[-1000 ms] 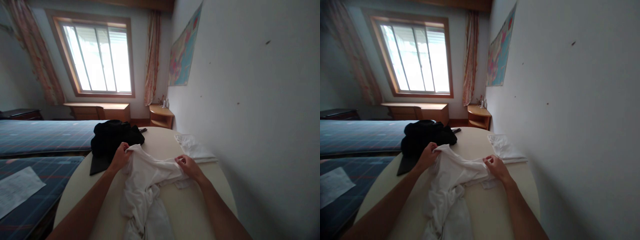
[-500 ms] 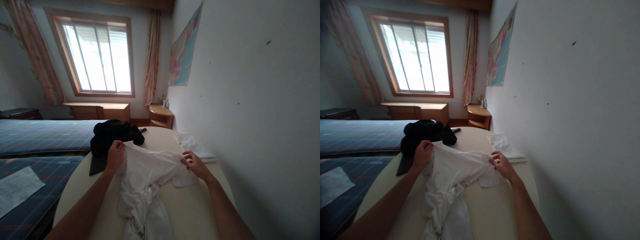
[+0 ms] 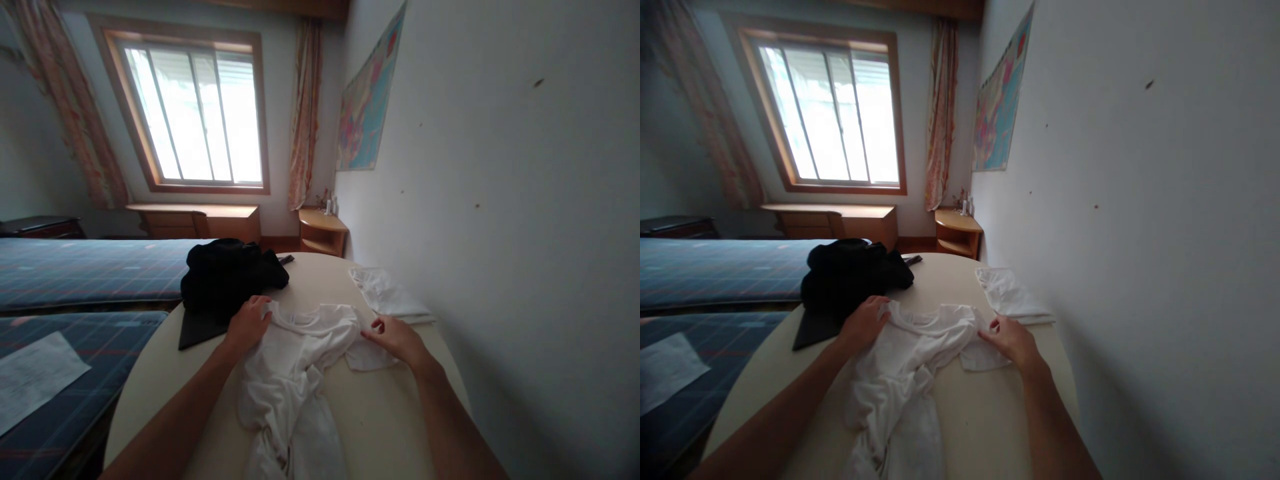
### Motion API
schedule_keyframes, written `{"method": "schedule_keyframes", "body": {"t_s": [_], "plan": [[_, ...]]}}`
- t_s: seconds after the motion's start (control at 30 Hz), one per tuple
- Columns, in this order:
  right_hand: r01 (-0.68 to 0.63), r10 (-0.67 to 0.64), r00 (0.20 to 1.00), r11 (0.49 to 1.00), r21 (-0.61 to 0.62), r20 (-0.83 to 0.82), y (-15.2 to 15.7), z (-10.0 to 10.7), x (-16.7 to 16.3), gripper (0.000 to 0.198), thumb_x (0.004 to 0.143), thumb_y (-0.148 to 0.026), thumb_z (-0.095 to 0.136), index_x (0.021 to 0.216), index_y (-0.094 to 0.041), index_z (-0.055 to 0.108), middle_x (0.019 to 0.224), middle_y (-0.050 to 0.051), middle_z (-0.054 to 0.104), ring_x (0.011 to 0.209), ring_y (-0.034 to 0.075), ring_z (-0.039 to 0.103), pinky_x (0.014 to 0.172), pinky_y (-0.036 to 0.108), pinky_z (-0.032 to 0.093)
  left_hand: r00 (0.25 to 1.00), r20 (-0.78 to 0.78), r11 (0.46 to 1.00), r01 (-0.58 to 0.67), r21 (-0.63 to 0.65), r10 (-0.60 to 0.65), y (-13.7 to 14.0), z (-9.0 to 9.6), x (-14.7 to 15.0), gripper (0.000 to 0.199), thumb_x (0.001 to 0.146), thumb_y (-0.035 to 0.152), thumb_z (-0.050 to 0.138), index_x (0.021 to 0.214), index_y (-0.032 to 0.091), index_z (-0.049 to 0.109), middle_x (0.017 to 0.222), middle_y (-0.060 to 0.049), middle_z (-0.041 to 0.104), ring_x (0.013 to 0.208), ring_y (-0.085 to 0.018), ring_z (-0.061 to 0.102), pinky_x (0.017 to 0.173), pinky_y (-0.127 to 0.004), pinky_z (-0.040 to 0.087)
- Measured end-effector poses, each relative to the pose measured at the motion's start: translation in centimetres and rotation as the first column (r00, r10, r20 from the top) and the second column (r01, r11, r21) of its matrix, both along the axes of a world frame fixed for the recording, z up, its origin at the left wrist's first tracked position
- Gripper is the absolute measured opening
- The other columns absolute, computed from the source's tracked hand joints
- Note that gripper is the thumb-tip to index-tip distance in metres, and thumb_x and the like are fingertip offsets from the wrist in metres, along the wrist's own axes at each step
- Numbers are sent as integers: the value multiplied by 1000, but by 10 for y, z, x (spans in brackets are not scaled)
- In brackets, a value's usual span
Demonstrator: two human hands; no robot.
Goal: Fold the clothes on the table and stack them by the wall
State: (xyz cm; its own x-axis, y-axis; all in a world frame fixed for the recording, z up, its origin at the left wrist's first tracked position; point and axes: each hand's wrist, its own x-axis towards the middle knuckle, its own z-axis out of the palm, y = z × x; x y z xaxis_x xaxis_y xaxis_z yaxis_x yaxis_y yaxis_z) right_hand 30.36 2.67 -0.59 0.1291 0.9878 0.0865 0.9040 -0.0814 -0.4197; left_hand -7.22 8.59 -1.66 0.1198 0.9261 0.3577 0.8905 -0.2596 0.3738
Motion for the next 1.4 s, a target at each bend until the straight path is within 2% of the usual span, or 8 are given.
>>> {"method": "schedule_keyframes", "body": {"t_s": [0.13, 0.4, 0.67, 0.8, 0.9, 1.1, 1.23, 1.4], "plan": [[-31, 32, 998, 999, -21, 54, 1, -3, 1, 19, 77, -39, 65, 73, -21, 69, 76, 5, 72, 73, 20, 67, 59, 25, 37, 987, -126, 983, -118, -142, 101, -3, 0, -2, 37, 90, 30, 51, 126, 20, 55, 129, -12, 59, 104, -26, 64, 87, -34, 49], [222, -157, 968, 903, 369, -198, 13, 4, 1, 25, 90, -44, 44, 92, -21, 55, 81, 8, 69, 71, 21, 64, 62, 27, 40, 958, -226, 949, -227, -220, 177, -2, 5, -12, 36, 93, 30, 45, 124, 20, 59, 119, -14, 67, 102, -31, 67, 83, -37, 49], [358, -41, 814, 821, 444, -580, 18, 7, 3, 39, 79, -56, 50, 95, -20, 54, 68, 2, 61, 54, 16, 54, 52, 26, 40, 969, 25, 966, -241, -88, 244, 1, 16, -12, 13, 89, 29, 51, 97, 22, 58, 85, -7, 70, 75, -23, 67, 64, -28, 44], [459, -44, 704, 790, 407, -709, 30, 23, 14, 46, 72, -55, 59, 99, -18, 58, 62, -1, 60, 47, 13, 48, 45, 23, 36, 918, 370, 989, -149, -6, 141, 8, 12, -13, 7, 84, 28, 54, 82, 22, 51, 66, 2, 61, 61, -16, 62, 56, -23, 42], [484, -27, 708, 746, 457, -706, 47, 43, 30, 49, 69, -53, 63, 98, -15, 62, 63, 1, 63, 50, 14, 52, 47, 24, 41, 815, 579, 1000, -25, -4, 23, 12, 10, -10, 7, 82, 28, 52, 80, 22, 52, 66, 2, 61, 62, -16, 64, 52, -22, 45], [491, -170, 832, 669, 558, -528, 83, 72, 72, 39, 76, -43, 60, 100, -13, 67, 79, 10, 70, 66, 20, 62, 63, 30, 48, 821, 503, 962, 216, 165, -270, 14, 1, 5, 32, 85, 29, 51, 113, 19, 62, 124, -10, 59, 105, -20, 64, 88, -33, 55], [414, -378, 910, 797, 439, -172, 89, 60, 83, 25, 81, -30, 58, 98, -17, 69, 94, 11, 73, 83, 22, 66, 76, 33, 48, 900, 296, 947, 307, 96, -322, 10, -15, 10, 54, 84, 22, 56, 138, 22, 47, 153, -10, 36, 138, -23, 40, 113, -39, 38], [260, -315, 934, 922, 287, 168, 85, 32, 48, 22, 86, -30, 56, 98, -21, 73, 97, 11, 73, 95, 27, 65, 84, 39, 45, 971, 168, 982, 182, -57, -170, 5, -23, 11, 54, 87, 27, 56, 139, 15, 46, 149, -16, 43, 138, -27, 41, 114, -43, 33]]}}
